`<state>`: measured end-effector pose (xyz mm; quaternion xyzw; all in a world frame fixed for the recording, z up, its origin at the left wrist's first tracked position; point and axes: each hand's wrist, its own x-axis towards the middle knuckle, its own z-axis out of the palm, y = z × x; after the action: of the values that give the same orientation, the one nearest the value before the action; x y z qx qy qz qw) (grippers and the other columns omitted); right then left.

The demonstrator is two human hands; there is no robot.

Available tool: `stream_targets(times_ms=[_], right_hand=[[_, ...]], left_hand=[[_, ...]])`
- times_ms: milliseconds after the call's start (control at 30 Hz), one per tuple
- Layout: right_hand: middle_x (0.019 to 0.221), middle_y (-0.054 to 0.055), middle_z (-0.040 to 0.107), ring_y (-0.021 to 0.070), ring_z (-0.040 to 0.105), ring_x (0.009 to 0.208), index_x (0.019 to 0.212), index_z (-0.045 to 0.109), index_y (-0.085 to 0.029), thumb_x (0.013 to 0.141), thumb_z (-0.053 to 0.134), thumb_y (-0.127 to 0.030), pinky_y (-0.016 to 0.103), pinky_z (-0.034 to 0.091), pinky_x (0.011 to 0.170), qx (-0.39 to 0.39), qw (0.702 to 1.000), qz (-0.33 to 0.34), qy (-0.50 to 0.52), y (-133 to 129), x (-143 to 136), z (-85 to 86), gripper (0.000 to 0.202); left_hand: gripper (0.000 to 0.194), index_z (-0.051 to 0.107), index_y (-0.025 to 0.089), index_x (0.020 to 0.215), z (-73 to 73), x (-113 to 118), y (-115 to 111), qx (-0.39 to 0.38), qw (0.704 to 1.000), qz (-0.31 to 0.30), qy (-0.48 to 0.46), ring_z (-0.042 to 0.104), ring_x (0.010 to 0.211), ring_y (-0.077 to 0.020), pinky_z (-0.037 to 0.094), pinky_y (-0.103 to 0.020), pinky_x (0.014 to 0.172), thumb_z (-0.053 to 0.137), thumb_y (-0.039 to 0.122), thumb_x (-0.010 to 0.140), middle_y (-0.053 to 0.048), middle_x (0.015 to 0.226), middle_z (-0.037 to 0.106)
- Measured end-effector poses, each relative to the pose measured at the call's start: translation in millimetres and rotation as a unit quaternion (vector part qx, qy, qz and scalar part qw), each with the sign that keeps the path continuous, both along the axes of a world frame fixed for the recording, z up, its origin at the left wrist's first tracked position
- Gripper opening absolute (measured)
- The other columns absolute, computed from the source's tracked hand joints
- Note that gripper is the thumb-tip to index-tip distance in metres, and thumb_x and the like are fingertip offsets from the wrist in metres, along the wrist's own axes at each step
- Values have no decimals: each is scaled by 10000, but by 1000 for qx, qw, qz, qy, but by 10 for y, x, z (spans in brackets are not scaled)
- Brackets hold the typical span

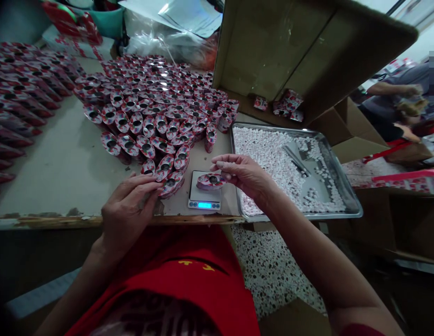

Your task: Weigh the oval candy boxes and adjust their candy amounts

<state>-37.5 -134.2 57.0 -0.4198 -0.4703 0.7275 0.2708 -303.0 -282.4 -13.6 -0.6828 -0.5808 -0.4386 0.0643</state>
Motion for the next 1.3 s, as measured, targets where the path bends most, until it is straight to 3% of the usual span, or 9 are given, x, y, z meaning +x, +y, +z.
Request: stream_targets(times_ms=[167, 300, 567, 667, 833, 933, 1067, 1167, 1300], right_hand=[[1095, 161, 790, 82, 504, 571, 1034, 857, -135, 807, 878, -221, 172, 469, 488, 14, 999, 29, -24, -19, 6, -72, 244], [1084, 162, 793, 95, 500, 581, 1029, 867, -155, 804, 886, -278, 188, 434, 481, 38, 997, 28, -66, -53, 3, -132, 257], [787, 66, 760, 120, 478, 573, 988, 876, -180, 765, 944, -446, 243, 343, 507, 172, 975, 20, -140, -138, -96, -164, 354], [792, 76, 764, 120, 476, 572, 969, 877, -181, 774, 937, -539, 256, 345, 517, 150, 981, 4, -126, -125, -125, -219, 413], [914, 102, 782, 163, 593, 682, 914, 863, -199, 690, 994, -639, 269, 442, 548, 101, 989, -30, -99, -85, -171, -292, 512], [938, 84, 768, 102, 479, 593, 960, 850, -198, 739, 989, -545, 225, 390, 481, 86, 993, -50, -59, -4, -53, -219, 435], [961, 36, 721, 60, 387, 568, 959, 787, -210, 722, 922, -193, 139, 365, 458, 48, 982, -181, 22, 180, 486, -131, 274], [982, 34, 699, 65, 371, 555, 862, 688, -218, 601, 756, 1, 124, 392, 453, 5, 964, -266, 13, 234, 985, -223, 348], [1060, 53, 707, 64, 338, 530, 859, 635, -222, 577, 690, 26, 104, 375, 406, -70, 953, -294, -2, 156, 1299, -439, 379]], left_hand=[[121, 744, 215, 1103, -14, 17, -19, -19, 1000, -5, -10, 751, 1106, -224, 551, -462, 1172, 693, 180, 999, -71, 1156, 791], [108, 748, 222, 1088, -27, 10, -19, -22, 1000, -5, -22, 751, 1105, -222, 558, -452, 1161, 703, 189, 996, -64, 1157, 792], [87, 759, 204, 1069, -66, 18, -17, -40, 998, -7, -47, 754, 1110, -231, 557, -479, 1161, 712, 193, 997, -77, 1182, 793], [87, 765, 205, 1069, -73, 21, -19, -48, 998, -3, -50, 759, 1110, -229, 562, -465, 1156, 718, 207, 996, -76, 1167, 793], [86, 771, 195, 1061, -77, 25, -10, -44, 998, -5, -53, 762, 1103, -223, 560, -453, 1160, 739, 199, 982, -79, 1154, 796], [86, 773, 196, 1058, -62, 27, -12, -43, 997, -4, -60, 760, 1097, -224, 555, -465, 1165, 742, 189, 978, -79, 1154, 798], [68, 769, 194, 1034, -19, 27, -30, -46, 997, -1, -69, 758, 1103, -223, 581, -433, 1122, 746, 183, 971, -77, 1139, 797], [51, 766, 192, 1015, 2, 54, -26, -52, 996, 1, -77, 762, 1078, -209, 605, -383, 1061, 759, 192, 964, -70, 1126, 797], [66, 771, 202, 1029, 26, 167, 13, -55, 995, -9, -81, 759, 1079, -202, 602, -371, 1053, 759, 192, 965, -60, 1124, 791]])
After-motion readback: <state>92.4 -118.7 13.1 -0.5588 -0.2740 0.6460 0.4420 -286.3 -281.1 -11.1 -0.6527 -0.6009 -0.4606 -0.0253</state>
